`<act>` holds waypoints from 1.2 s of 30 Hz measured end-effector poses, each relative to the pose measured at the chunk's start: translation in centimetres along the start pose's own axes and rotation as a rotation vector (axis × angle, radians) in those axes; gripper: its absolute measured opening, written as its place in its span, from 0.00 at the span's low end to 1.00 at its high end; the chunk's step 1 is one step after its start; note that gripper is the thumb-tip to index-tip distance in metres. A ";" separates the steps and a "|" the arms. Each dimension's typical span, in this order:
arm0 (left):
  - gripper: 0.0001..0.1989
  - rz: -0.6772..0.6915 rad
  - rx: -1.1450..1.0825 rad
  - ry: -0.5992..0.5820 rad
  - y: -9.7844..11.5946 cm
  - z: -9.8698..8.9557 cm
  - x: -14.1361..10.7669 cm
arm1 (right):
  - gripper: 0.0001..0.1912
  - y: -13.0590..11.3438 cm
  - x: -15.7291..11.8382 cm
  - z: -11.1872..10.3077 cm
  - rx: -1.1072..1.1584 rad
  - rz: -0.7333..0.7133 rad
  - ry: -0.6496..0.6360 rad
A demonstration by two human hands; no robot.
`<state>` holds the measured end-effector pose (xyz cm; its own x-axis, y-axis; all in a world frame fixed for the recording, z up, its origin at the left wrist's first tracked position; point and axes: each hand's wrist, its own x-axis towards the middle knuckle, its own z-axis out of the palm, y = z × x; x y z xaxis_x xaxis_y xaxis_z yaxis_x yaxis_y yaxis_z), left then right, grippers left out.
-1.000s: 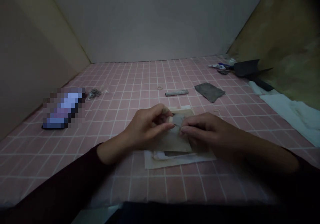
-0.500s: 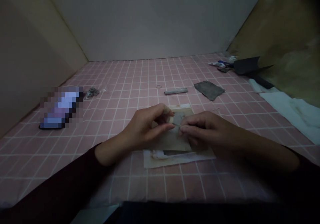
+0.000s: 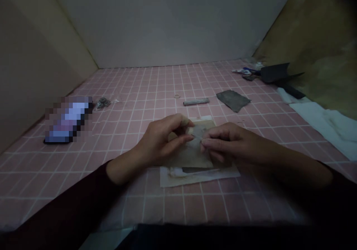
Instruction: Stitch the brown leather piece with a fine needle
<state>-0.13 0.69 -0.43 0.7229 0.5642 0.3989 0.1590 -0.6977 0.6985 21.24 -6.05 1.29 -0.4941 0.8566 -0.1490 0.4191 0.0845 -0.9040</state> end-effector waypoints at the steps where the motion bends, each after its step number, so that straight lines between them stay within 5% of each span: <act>1: 0.09 -0.034 -0.025 -0.004 0.1 0.0 0.0 | 0.15 0.1 0.0 0.1 -0.066 -0.021 0.034; 7: 0.10 -0.364 -0.347 -0.076 0.2 0.1 -0.1 | 0.11 1.2 0.3 1.2 -0.596 -0.213 0.359; 14: 0.08 -0.098 -0.082 -0.050 0.2 0.0 0.2 | 0.16 0.2 0.1 0.2 -0.069 0.011 -0.007; 19: 0.08 -0.397 -0.563 -0.109 0.6 0.2 0.2 | 0.12 0.5 0.1 0.7 -0.542 -0.175 0.311; 23: 0.09 -0.498 -0.689 -0.100 0.9 0.3 0.3 | 0.09 1.4 0.1 1.1 -0.732 -0.239 0.346; 28: 0.08 -0.373 -0.506 -0.074 0.5 0.3 0.3 | 0.08 1.3 0.0 1.0 -0.692 -0.198 0.334; 33: 0.07 -0.028 -0.032 -0.115 0.1 -0.2 0.1 | 0.16 -0.2 0.1 0.1 -0.129 0.001 -0.053; 36: 0.09 -0.021 -0.047 -0.119 0.2 -0.3 0.1 | 0.15 -0.2 0.1 0.0 -0.095 0.008 -0.041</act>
<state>-0.23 0.78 -0.08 0.7947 0.5205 0.3123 0.1454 -0.6628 0.7345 21.11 -5.94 1.48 -0.5202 0.8361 -0.1742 0.4927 0.1272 -0.8608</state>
